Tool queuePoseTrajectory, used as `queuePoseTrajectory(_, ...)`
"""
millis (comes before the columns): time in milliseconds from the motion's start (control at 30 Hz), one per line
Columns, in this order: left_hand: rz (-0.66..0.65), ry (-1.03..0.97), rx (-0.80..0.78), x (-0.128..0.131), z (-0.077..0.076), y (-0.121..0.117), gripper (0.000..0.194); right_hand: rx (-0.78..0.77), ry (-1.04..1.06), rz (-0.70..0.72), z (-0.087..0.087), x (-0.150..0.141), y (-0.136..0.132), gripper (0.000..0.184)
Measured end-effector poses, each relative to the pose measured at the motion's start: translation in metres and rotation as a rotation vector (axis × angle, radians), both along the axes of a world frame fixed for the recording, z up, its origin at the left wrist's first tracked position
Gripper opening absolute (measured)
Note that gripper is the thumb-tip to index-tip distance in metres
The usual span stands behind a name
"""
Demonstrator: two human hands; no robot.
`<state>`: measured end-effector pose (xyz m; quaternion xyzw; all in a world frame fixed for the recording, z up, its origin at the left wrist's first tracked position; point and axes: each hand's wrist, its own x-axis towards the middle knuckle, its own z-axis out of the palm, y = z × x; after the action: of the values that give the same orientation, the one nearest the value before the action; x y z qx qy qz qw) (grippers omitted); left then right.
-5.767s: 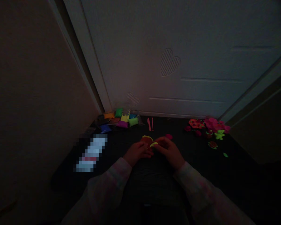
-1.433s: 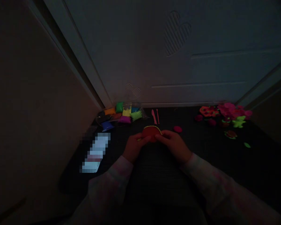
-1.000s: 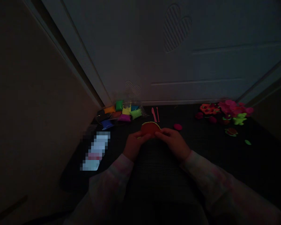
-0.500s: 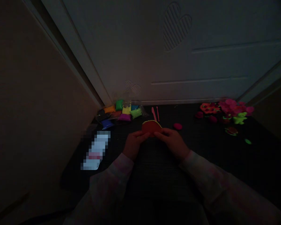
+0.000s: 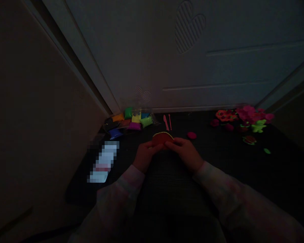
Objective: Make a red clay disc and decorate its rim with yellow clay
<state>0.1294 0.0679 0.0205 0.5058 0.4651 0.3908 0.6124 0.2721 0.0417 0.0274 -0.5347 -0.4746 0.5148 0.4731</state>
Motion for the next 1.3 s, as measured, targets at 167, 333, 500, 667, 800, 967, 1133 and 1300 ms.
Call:
queuePoseTrajectory(167, -0.001, 0.028, -0.013, 0.000, 0.001, 0.000, 0.031, 0.035, 0.032, 0.008, 0.000, 0.000, 0.001, 0.023)
queuePoseTrajectory(333, -0.034, 0.072, 0.082, -0.001, 0.004, 0.002, 0.032, 0.103, -0.167, -0.031, 0.001, 0.004, 0.001, 0.020)
queuePoseTrajectory(500, -0.045, 0.163, 0.227, -0.005, 0.009, 0.002, 0.016, 0.398, -0.428, -0.045, 0.002, 0.006, -0.004, 0.016)
queuePoseTrajectory(667, -0.014, 0.245, 0.363, -0.007, 0.012, 0.000, 0.015, 0.660, -0.656, -0.149, 0.006, 0.008, -0.012, 0.021)
queuePoseTrajectory(800, 0.003, 0.284, 0.416, -0.006, 0.013, -0.003, 0.014, 0.774, -0.790, -0.210, 0.007, 0.007, -0.015, 0.016)
queuePoseTrajectory(967, 0.005, 0.286, 0.423, -0.005, 0.013, -0.005, 0.015, 0.776, -0.823, -0.202, 0.007, 0.005, -0.015, 0.012)
queuePoseTrajectory(1133, -0.006, 0.282, 0.416, -0.005, 0.012, -0.005, 0.015, 0.763, -0.830, -0.188, 0.007, 0.006, -0.015, 0.011)
queuePoseTrajectory(1300, -0.032, 0.307, 0.414, -0.006, 0.009, -0.004, 0.017, 0.775, -0.848, -0.162, 0.006, 0.007, -0.014, 0.010)
